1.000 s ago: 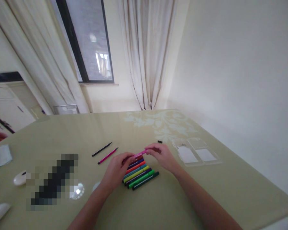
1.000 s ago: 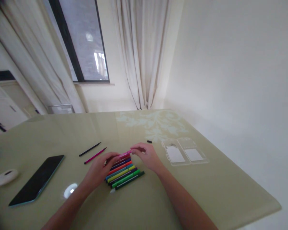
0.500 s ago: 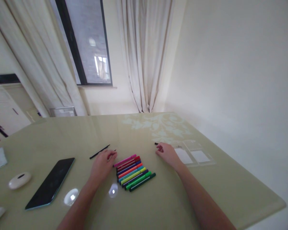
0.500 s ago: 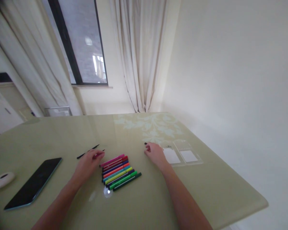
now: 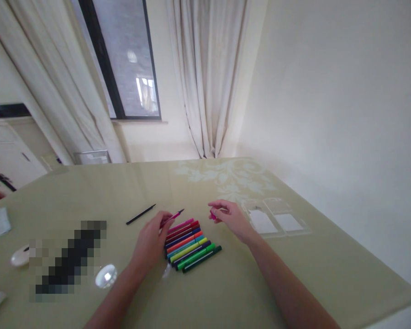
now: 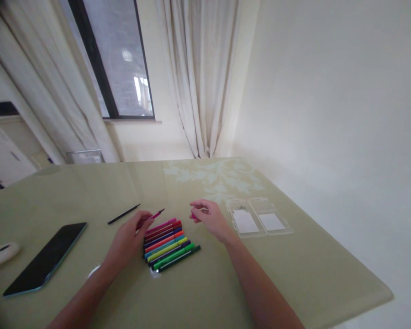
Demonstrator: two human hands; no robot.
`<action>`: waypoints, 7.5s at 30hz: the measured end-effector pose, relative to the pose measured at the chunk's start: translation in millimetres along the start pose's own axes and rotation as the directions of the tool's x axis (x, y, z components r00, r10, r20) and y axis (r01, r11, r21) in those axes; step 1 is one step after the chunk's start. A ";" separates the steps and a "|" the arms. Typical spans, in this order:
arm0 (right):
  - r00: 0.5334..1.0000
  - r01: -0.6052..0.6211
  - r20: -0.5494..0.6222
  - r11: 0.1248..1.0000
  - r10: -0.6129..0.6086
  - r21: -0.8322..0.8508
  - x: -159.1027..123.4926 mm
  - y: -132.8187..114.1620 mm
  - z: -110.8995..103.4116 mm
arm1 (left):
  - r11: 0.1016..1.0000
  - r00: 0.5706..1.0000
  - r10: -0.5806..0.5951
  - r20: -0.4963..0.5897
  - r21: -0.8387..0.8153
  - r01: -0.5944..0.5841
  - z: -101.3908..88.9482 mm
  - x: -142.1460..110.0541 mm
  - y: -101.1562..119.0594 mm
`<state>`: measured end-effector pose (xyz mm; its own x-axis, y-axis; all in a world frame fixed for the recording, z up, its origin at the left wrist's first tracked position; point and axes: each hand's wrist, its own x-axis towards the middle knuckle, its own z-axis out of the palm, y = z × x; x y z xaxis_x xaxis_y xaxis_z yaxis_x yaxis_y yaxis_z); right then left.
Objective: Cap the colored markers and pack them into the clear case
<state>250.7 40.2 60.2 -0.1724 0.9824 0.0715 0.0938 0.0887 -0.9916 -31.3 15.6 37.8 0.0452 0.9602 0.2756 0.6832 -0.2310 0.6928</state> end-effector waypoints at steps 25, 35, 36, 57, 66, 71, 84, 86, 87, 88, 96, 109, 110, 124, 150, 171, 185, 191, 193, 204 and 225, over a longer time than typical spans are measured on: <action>0.989 0.104 0.100 0.992 -0.110 0.067 -6.7 -3.0 13.9 | 0.962 0.989 0.149 0.010 -0.232 -0.143 13.2 -15.1 34.1; 0.979 0.151 0.133 0.988 -0.151 0.012 -10.1 -7.5 19.4 | 0.947 0.984 0.170 0.054 -0.285 -0.148 20.5 -22.6 40.9; 0.979 0.154 0.134 0.988 -0.151 -0.009 -10.6 -8.9 18.9 | 0.944 0.983 0.177 0.049 -0.293 -0.155 21.3 -23.9 42.9; 0.992 0.110 0.083 0.984 -0.099 -0.137 -3.5 9.3 15.6 | 0.974 0.977 0.206 0.058 -0.110 -0.199 20.5 -14.5 32.2; 0.924 -0.013 -0.264 0.667 -0.277 -0.745 18.0 51.3 -34.5 | 0.976 0.998 0.024 0.053 0.215 -0.035 11.8 7.1 -10.0; 0.956 0.000 -0.161 0.553 -0.243 -0.833 14.2 50.0 -29.1 | 0.966 0.998 0.054 0.036 0.253 -0.061 9.8 10.9 -14.7; 0.954 0.102 -0.140 0.730 -0.264 -0.676 12.4 42.9 -20.4 | 0.919 0.964 -0.212 -0.162 0.302 0.253 -21.8 15.2 -34.2; 0.954 0.170 -0.107 0.800 -0.279 -0.576 9.7 39.6 -13.3 | 0.993 0.990 -0.102 -0.095 0.057 0.108 -12.9 15.0 -20.7; 0.955 0.199 -0.085 0.829 -0.283 -0.522 8.0 37.1 -9.0 | 0.999 0.996 -0.046 -0.080 -0.029 0.044 -8.7 13.6 -13.6; 0.957 0.224 -0.059 0.853 -0.284 -0.471 6.2 34.2 -4.4 | 0.997 0.997 -0.008 -0.075 -0.072 0.003 -5.1 11.4 -6.8; 0.938 0.341 0.031 0.904 -0.345 -0.256 -0.1 18.2 11.1 | 0.992 1.000 0.012 -0.008 -0.122 -0.013 6.1 -2.9 13.3; 0.935 0.354 0.008 0.928 -0.355 -0.121 -4.0 13.8 17.3 | 0.949 0.991 0.006 0.130 -0.313 0.035 9.6 -6.6 22.7; 0.937 0.348 -0.005 0.931 -0.350 -0.108 -4.1 12.8 17.1 | 0.938 0.990 0.001 0.144 -0.343 0.049 9.9 -7.0 22.2; 0.959 0.284 0.036 0.952 -0.282 -0.116 -11.2 7.2 29.6 | 0.950 0.992 0.029 0.127 -0.311 0.012 4.8 -6.8 25.1; 0.790 -0.572 -0.601 0.205 -0.122 -0.794 -3.2 19.6 -107.3 | 0.768 0.863 0.452 0.226 0.394 -0.505 57.8 -55.0 45.3; 0.869 -0.490 -0.493 0.236 0.049 -0.840 0.4 19.3 -100.5 | 0.827 0.984 0.138 0.114 0.533 -0.178 42.6 -14.9 0.4; 0.985 -0.046 -0.116 0.456 -0.126 -0.889 4.7 29.4 -27.3 | 0.767 0.998 0.016 -0.061 0.641 0.027 13.9 1.3 -28.6; 0.989 -0.018 -0.088 0.488 -0.122 -0.873 1.7 24.4 -14.5 | 0.789 0.979 0.203 -0.021 0.595 -0.151 13.8 -2.4 -14.4; 0.989 -0.016 -0.086 0.486 -0.122 -0.874 1.6 23.1 -13.1 | 0.785 0.973 0.231 0.006 0.590 -0.190 14.8 -4.2 -7.0; 0.986 -0.043 -0.118 0.492 -0.121 -0.870 -3.5 12.6 0.1 | 0.896 0.972 0.231 -0.050 0.400 -0.192 17.5 -5.5 2.0; 0.999 -0.029 -0.009 0.926 0.035 0.376 -13.8 -6.6 41.8 | 0.963 0.975 0.202 -0.097 -0.158 -0.216 30.1 -34.1 51.8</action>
<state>211.4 19.2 61.2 -0.1606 0.9863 0.0374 -0.2771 -0.0087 -0.9608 24.5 -24.4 44.3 0.1119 0.8738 0.4732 0.5330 -0.4547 0.7136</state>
